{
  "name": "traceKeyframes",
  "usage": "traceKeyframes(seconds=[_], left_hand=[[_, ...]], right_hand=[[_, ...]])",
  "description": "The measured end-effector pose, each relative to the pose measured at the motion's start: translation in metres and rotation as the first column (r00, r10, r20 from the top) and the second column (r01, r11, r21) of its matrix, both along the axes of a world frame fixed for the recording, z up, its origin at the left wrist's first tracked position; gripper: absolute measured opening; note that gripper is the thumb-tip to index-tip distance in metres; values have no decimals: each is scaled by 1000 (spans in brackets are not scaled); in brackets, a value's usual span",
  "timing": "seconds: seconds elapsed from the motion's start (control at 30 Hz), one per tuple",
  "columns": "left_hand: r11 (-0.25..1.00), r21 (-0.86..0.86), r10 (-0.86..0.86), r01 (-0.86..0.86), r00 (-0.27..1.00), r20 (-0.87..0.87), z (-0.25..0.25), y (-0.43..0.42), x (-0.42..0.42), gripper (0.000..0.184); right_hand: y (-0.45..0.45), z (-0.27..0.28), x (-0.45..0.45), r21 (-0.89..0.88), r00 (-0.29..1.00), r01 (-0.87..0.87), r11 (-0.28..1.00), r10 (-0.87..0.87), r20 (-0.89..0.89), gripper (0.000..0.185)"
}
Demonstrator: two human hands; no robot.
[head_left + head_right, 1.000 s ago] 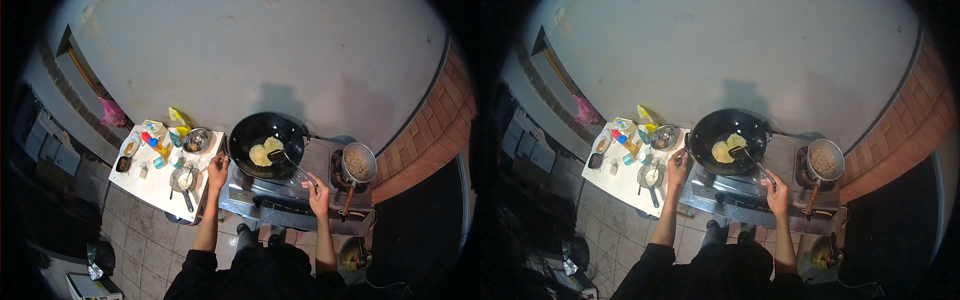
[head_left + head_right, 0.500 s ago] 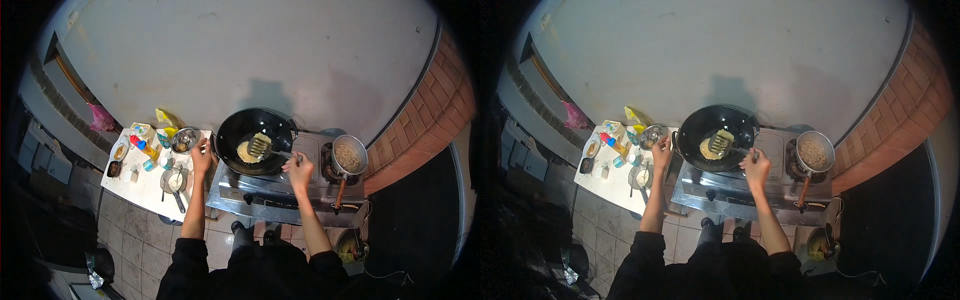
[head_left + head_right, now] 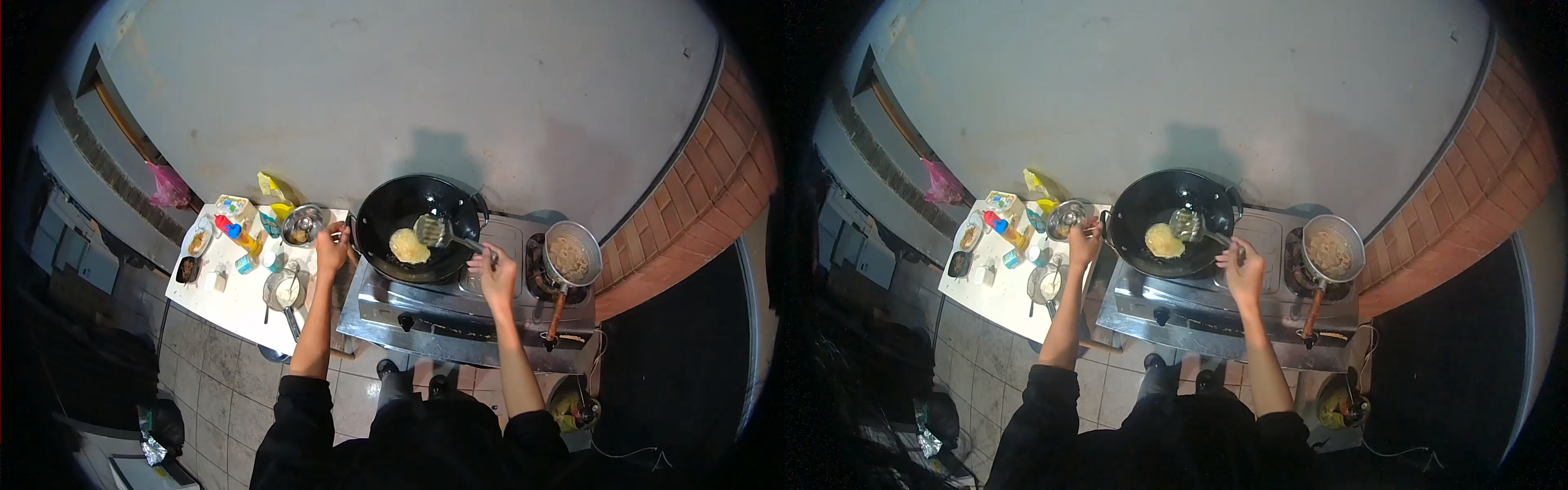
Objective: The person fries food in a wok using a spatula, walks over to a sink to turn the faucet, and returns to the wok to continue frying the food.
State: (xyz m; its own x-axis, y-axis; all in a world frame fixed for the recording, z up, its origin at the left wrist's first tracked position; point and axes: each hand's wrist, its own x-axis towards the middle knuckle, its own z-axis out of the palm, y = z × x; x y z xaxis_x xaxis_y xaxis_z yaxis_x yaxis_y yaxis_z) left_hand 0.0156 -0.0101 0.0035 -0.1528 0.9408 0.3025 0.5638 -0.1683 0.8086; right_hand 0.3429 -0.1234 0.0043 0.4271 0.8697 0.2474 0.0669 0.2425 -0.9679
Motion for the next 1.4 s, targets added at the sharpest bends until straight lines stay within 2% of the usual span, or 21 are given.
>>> traceKeyframes(seconds=[0.07, 0.13, 0.27, 0.33, 0.4, 0.47, 0.53, 0.6, 0.67, 0.73, 0.8, 0.87, 0.9, 0.93, 1.0, 1.07, 1.1, 1.13, 1.2, 1.33, 1.4], left_hand=[[999, -39, 1, -1, 1000, 2, 5, -1, 2, 27], [1000, -18, -3, 4, 1000, 21, -3, 5, 0, 27], [1000, 0, 0, 0, 999, 45, -19, 20, -4, 28], [1000, 3, 5, -6, 998, 58, -23, 24, -5, 28], [999, -39, 11, -8, 998, 69, -28, 30, -9, 28], [999, -54, 8, -4, 997, 75, -36, 36, -14, 28], [1000, 19, -18, 17, 997, 79, -27, 31, -10, 29], [999, -5, -35, 35, 999, 39, -21, 31, -28, 29], [998, -43, 40, -35, 992, 122, -2, 25, -50, 29], [999, 7, 37, -41, 951, 306, 17, 5, -61, 30], [997, -76, 35, -2, 898, 438, 38, -22, -69, 34], [990, -133, 104, -45, 870, 482, 41, -46, -72, 35], [994, -108, 74, -25, 876, 476, 32, -55, -77, 35], [983, -182, 90, -1, 873, 480, 38, -75, -73, 42], [986, -167, 88, 25, 767, 635, 43, -109, -62, 41], [983, -182, 160, -27, 619, 769, 34, -135, -59, 38], [987, -162, 136, -1, 557, 820, 22, -146, -64, 36], [981, -188, 195, -53, 343, 919, 28, -160, -57, 25], [968, -240, 250, -77, 156, 956, 9, -173, -65, 24], [967, -227, 233, -113, 46, 971, -22, -185, -107, 21], [974, -175, 190, -141, 98, 977, -27, -198, -134, 23]], right_hand=[[-19, -11, 18, -2, 997, -70, 998, 70, 16, 27], [-37, -20, 28, 59, 985, -83, 995, 73, 155, 29], [-65, -48, 41, 49, 965, -194, 980, 181, 190, 34], [-72, -52, 46, 4, 957, -179, 984, 173, 232, 36], [-78, -53, 49, 63, 795, -79, 995, 25, 606, 33], [-79, -52, 45, 68, 783, -43, 997, -8, 622, 33], [-74, -57, 46, -51, 715, 69, 996, -14, 699, 33], [-66, -69, 51, -34, 676, 111, 993, -50, 735, 32], [-64, -71, 56, -99, 604, 191, 977, -37, 796, 30], [-60, -83, 62, -92, 549, 230, 969, -51, 834, 28], [-58, -92, 68, -83, 496, 255, 963, -56, 866, 27], [-58, -99, 71, -88, 461, 308, 947, -68, 885, 26], [-59, -102, 73, -70, 451, 300, 951, -77, 889, 25], [-60, -104, 73, -72, 454, 286, 955, -69, 888, 25], [-61, -106, 73, -112, 473, 316, 942, -54, 880, 27], [-62, -104, 75, -123, 457, 319, 940, -39, 889, 28], [-64, -104, 73, -138, 444, 325, 935, -22, 896, 30], [-65, -105, 71, -154, 429, 328, 932, -1, 903, 34], [-66, -108, 71, -183, 484, 315, 931, 9, 875, 40], [-80, -108, 67, -153, 374, 423, 893, -18, 927, 57], [-82, -123, 64, -70, 270, 552, 831, -99, 958, 45]])
